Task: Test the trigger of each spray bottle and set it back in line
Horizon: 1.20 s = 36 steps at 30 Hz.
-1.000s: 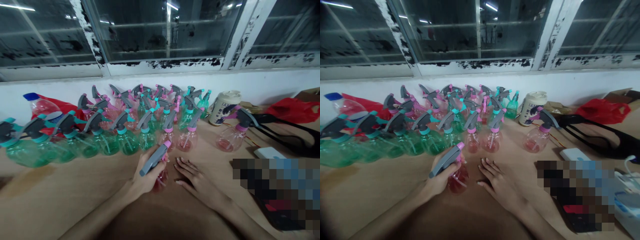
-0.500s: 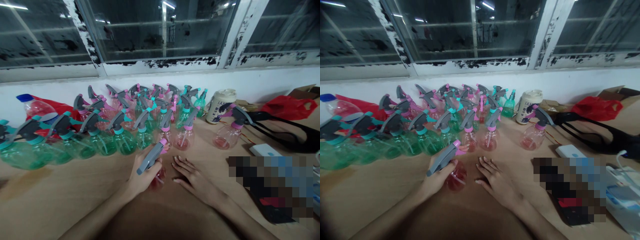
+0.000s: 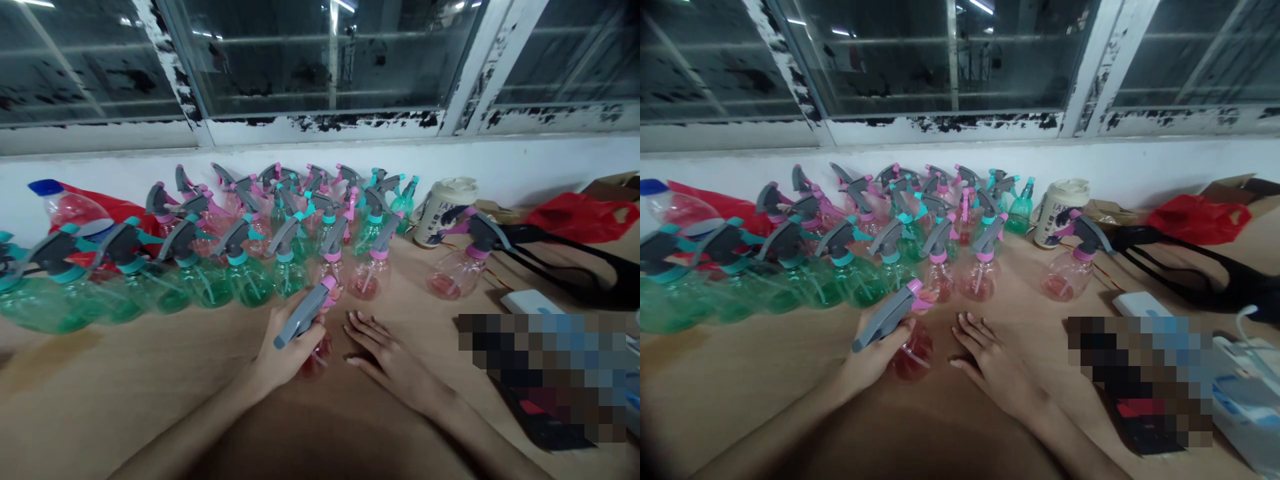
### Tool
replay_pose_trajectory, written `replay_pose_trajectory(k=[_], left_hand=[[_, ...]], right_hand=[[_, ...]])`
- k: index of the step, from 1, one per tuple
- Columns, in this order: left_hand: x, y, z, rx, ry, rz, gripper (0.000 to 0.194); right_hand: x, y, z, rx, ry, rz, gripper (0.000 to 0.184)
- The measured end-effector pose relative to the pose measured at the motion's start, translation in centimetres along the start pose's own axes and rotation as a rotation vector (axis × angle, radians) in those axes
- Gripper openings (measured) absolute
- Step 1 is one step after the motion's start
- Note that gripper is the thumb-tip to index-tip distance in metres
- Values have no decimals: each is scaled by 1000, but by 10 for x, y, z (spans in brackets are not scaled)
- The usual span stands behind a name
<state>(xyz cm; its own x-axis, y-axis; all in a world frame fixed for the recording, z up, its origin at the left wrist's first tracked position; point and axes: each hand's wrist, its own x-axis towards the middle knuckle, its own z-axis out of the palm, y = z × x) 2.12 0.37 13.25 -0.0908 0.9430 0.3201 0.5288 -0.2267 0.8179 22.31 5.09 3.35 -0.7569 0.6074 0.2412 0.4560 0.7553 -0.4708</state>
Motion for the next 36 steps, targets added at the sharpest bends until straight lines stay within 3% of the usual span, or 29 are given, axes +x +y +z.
replay_pose_trajectory(k=[23, 36], left_hand=[[0, -2, -2, -64, 28, 63, 14], [1, -5, 1, 50, 45, 60, 15]], right_hand=[[0, -1, -1, -41, -46, 20, 55], [0, -2, -2, -42, -45, 26, 56]])
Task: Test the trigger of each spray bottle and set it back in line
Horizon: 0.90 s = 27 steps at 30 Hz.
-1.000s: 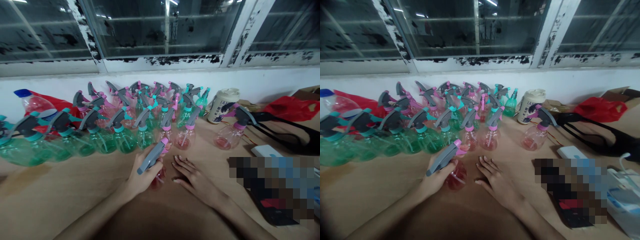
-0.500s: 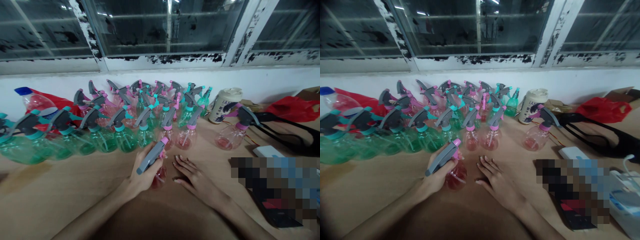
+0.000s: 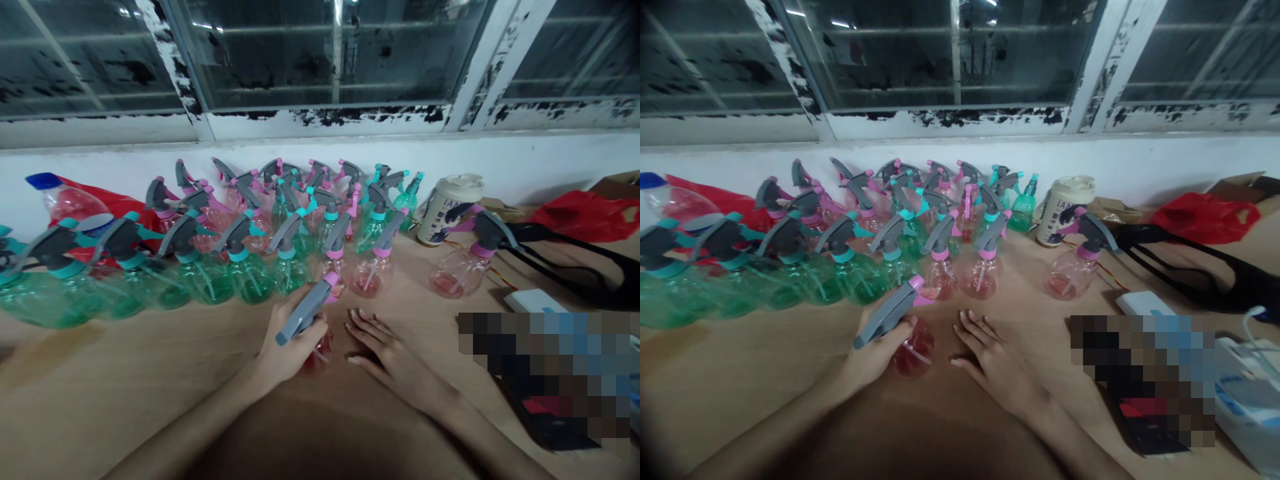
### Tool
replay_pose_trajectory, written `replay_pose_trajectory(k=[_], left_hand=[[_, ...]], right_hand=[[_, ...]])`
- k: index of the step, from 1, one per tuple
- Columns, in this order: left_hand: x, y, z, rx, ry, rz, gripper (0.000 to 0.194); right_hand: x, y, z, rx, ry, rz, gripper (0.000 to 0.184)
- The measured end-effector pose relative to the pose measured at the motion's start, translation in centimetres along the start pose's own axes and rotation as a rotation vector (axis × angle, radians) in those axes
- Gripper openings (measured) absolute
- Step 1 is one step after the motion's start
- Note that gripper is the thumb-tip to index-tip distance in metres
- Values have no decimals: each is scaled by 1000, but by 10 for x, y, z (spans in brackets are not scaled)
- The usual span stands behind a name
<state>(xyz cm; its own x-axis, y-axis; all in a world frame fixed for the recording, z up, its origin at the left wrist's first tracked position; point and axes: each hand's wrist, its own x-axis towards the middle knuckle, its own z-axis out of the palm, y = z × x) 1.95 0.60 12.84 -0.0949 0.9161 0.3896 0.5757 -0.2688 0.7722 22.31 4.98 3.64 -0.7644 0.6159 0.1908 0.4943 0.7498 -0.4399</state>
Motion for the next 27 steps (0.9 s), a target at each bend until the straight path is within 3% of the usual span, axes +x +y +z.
replay_pose_trajectory(k=[14, 20, 27], left_hand=[[-1, 0, 0, -4, 11, 17, 7], [0, 1, -1, -24, -60, -32, 13], [-2, 1, -2, -56, -23, 16, 17]], right_hand=[[-1, 3, 3, -2, 5, -11, 54], [0, 4, 3, 6, 4, -19, 53], [0, 3, 3, 11, 8, -23, 53]])
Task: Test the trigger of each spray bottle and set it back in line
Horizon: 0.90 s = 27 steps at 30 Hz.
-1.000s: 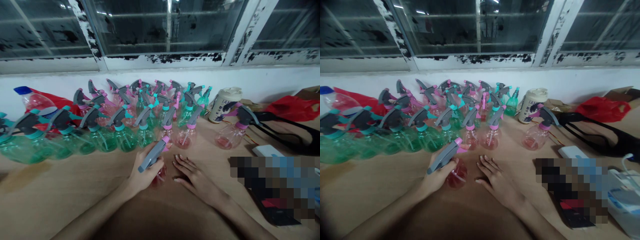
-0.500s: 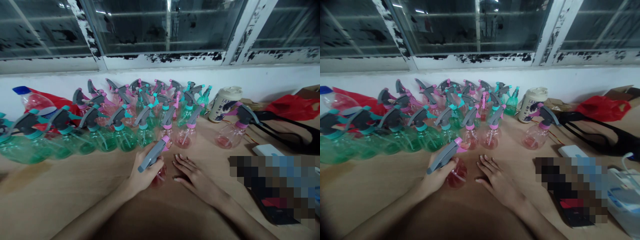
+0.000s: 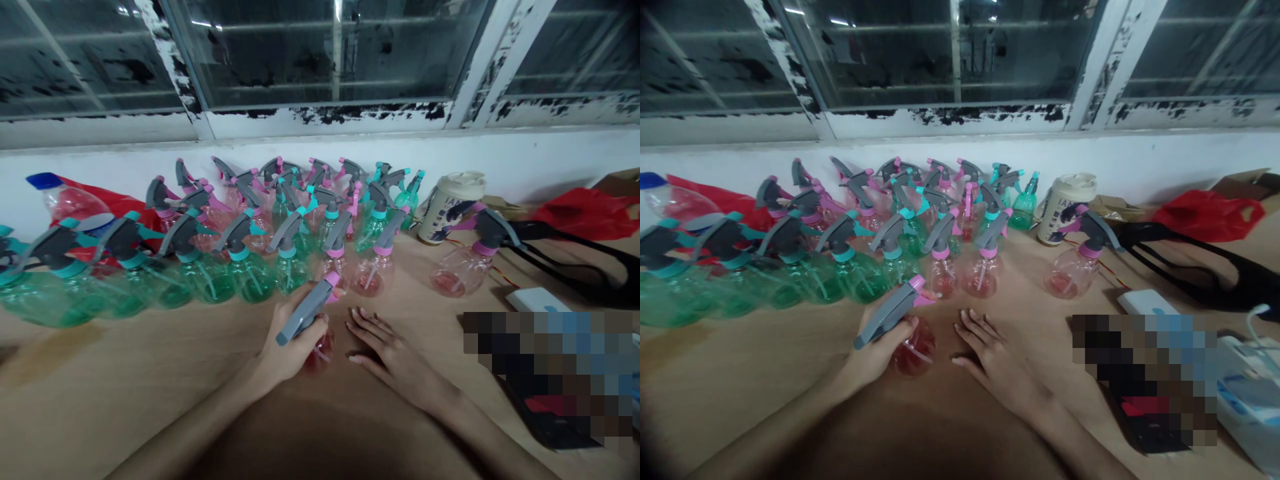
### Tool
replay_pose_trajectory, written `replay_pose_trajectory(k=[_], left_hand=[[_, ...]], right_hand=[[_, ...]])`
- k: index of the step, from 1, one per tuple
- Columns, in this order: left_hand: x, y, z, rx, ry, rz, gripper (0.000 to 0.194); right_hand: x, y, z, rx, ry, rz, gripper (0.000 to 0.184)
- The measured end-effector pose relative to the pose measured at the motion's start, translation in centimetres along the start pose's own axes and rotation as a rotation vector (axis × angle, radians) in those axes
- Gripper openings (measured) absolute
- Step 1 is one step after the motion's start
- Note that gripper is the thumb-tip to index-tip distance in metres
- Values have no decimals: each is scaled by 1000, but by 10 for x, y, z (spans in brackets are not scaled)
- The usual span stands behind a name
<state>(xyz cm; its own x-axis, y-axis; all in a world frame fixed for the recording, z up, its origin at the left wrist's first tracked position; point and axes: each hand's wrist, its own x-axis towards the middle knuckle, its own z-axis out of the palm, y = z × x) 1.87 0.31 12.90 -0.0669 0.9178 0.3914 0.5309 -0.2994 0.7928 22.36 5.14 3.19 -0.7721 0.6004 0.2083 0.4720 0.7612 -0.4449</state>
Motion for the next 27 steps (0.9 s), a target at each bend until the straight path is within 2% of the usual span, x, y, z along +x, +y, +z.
replay_pose_trajectory(k=[7, 11, 18, 24, 27], left_hand=[[2, -2, 1, -31, 53, 50, 11], [3, 0, 1, -47, 16, 55, 11], [4, -1, -1, 29, 28, -23, 9], [4, 1, 1, 52, 4, -4, 19], [4, 0, 2, 51, 2, -30, 14]], right_hand=[[0, -1, 0, -14, 5, 5, 52], [-1, -2, -1, -24, 2, 1, 52], [0, -2, -2, -8, -4, 1, 53], [0, -3, -4, -18, -22, 11, 54], [-1, -3, -5, -22, -39, 14, 55]])
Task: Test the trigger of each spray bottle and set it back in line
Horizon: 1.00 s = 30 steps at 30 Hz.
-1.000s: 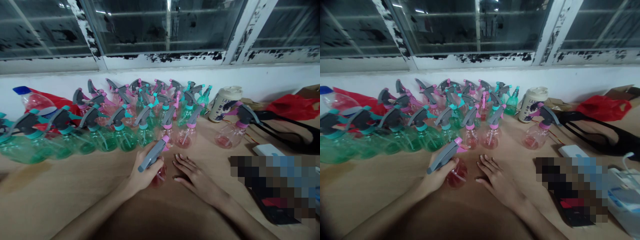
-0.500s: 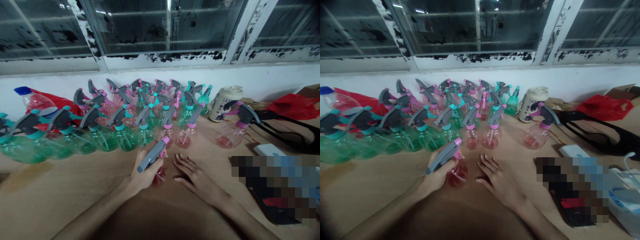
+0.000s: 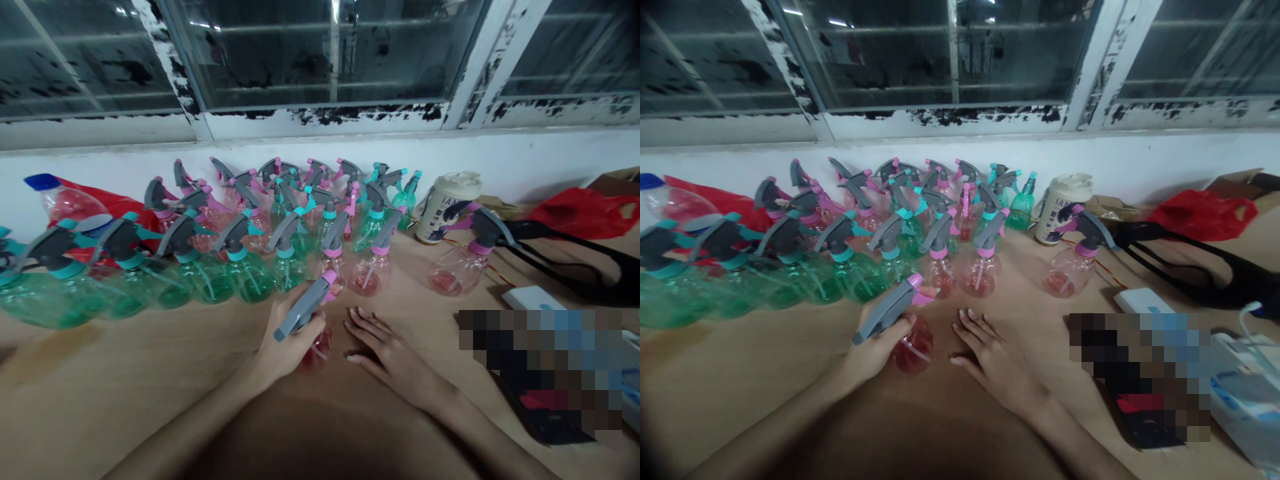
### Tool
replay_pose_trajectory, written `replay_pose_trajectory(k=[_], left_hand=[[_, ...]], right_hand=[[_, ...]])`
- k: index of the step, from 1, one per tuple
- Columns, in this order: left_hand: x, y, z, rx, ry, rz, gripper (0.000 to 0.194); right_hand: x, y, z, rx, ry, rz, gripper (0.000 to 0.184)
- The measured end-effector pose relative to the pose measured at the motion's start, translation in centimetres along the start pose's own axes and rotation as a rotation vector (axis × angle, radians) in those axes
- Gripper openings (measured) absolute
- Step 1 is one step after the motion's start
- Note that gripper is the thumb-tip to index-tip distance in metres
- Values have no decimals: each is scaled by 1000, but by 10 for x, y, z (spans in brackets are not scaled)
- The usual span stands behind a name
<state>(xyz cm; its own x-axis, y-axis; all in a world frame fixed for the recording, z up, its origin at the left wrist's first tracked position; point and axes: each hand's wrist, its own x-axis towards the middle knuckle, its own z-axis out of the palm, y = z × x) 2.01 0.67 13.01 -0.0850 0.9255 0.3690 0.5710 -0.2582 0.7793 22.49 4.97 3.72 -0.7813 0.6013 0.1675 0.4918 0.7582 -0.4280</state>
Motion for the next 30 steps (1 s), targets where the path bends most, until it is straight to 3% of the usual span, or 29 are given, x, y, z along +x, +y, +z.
replay_pose_trajectory(k=[15, 21, 27, 30], left_hand=[[-2, -7, 0, -74, -71, -11, 19], [-1, -4, 0, -83, -20, 1, 9], [0, -2, -2, -55, 20, 59, 12], [-2, -3, 0, -48, 70, 27, 11]], right_hand=[[0, 1, 3, 24, 40, -8, 54], [0, 1, 3, 16, 28, -2, 55], [0, 2, 5, 24, 40, -8, 53], [0, 4, 5, 25, 47, -10, 55]])
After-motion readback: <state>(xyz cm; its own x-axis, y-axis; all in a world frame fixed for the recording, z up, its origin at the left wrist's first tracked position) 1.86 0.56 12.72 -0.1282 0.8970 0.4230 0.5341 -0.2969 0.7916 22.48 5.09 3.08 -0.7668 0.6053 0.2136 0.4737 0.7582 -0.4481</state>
